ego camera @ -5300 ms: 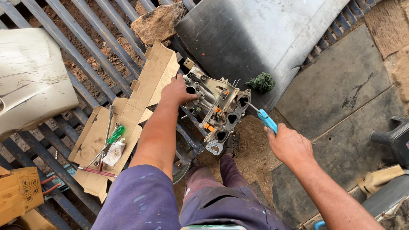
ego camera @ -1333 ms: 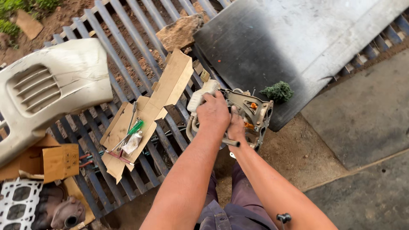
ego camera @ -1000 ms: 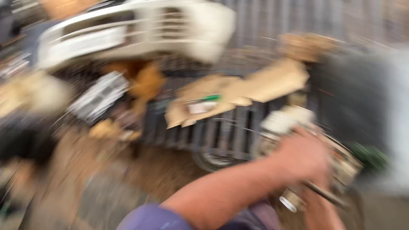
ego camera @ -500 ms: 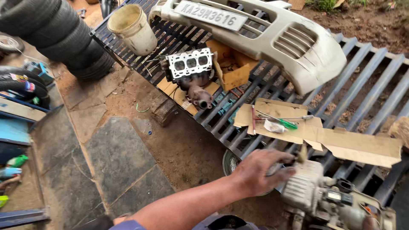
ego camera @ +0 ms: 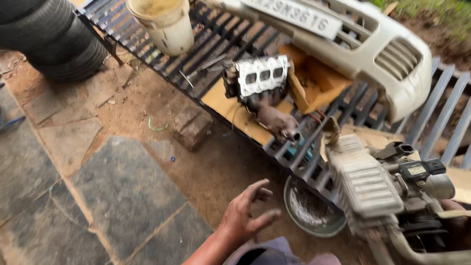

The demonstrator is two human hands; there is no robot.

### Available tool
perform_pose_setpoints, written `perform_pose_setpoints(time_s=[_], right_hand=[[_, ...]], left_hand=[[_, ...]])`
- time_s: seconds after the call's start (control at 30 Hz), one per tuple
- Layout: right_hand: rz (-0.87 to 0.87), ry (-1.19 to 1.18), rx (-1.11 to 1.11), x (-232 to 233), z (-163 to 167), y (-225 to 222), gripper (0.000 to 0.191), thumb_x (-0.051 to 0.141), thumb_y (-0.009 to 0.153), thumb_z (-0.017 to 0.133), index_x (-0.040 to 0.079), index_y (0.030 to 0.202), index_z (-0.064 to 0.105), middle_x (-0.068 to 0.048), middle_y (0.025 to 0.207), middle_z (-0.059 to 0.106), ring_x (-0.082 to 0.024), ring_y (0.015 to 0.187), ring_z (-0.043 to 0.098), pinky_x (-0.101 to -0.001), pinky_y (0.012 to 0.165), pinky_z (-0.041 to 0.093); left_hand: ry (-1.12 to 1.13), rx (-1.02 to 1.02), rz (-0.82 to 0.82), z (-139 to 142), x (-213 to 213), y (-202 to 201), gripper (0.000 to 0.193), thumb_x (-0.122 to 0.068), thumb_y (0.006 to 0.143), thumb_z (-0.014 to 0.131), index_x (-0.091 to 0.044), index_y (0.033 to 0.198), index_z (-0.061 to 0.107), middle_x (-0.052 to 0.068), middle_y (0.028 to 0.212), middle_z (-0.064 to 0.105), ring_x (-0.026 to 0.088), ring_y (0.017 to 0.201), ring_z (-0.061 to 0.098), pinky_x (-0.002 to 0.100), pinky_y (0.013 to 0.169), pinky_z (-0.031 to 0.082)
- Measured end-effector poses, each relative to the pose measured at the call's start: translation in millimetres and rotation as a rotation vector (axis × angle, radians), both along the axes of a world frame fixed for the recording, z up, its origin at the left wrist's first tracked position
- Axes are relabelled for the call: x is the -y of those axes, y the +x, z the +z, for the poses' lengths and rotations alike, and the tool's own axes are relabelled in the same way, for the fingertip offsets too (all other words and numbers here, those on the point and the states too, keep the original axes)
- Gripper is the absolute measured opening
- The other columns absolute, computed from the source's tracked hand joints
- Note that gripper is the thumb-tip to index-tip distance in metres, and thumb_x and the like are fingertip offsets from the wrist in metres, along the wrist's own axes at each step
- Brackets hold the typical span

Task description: The person applies sealant from a tube onto a metal gasket surface, cleans the area with a cloth, and then positions and fits an intake manifold onto an engine cylinder head with the help of another person.

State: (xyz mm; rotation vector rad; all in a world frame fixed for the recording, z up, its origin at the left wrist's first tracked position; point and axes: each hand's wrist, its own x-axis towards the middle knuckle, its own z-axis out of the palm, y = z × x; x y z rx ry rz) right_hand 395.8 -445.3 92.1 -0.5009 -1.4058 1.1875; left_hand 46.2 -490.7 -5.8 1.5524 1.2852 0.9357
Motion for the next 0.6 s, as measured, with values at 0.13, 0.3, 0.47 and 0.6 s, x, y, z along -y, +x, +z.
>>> perform_pose_setpoints(time_s=[0.13, 0.3, 0.47, 0.6], right_hand=[[0.087, 0.04, 0.051, -31.6, 22.0, -43.8, 0.054, 0.033, 0.109, 0.03, 0.005, 0.155, 0.03, -0.012, 0.148, 0.053, -0.019, 0.135, 0.05, -0.0366, 0.117, 0.038], [0.141, 0.069, 0.116, -84.3, 42.4, -93.4, 0.056, 0.035, 0.11, 0.027, 0.004, 0.157, 0.027, -0.013, 0.15, 0.052, -0.02, 0.136, 0.049, -0.0374, 0.118, 0.036], [0.157, 0.076, 0.188, -128.8, 48.4, -129.4, 0.057, 0.037, 0.111, 0.025, 0.004, 0.158, 0.024, -0.014, 0.151, 0.051, -0.02, 0.138, 0.048, -0.0382, 0.12, 0.035], [0.211, 0.056, 0.24, -189.5, 29.3, -155.6, 0.059, 0.038, 0.112, 0.023, 0.004, 0.16, 0.022, -0.015, 0.153, 0.05, -0.021, 0.139, 0.047, -0.0389, 0.121, 0.034]], left_hand=[[0.524, -0.072, -0.017, 25.8, -40.1, -29.2, 0.125, -0.059, 0.073, 0.085, -0.001, 0.161, 0.017, 0.029, 0.163, 0.031, 0.044, 0.153, 0.032, 0.052, 0.127, 0.029], [1.061, -0.347, 0.107, 77.6, -91.5, -49.9, 0.104, -0.07, 0.087, 0.079, -0.009, 0.157, 0.032, 0.025, 0.165, 0.021, 0.039, 0.157, 0.014, 0.059, 0.13, 0.006], [0.972, -0.549, -0.117, 137.5, -117.8, -98.7, 0.06, -0.036, 0.1, 0.07, -0.011, 0.15, 0.049, 0.014, 0.149, 0.052, 0.031, 0.14, 0.049, 0.064, 0.126, 0.018], [0.821, -0.513, -0.264, 148.8, -177.6, -129.2, 0.061, -0.028, 0.102, 0.063, -0.006, 0.157, 0.048, 0.021, 0.142, 0.055, 0.035, 0.127, 0.064, 0.063, 0.122, 0.028]])
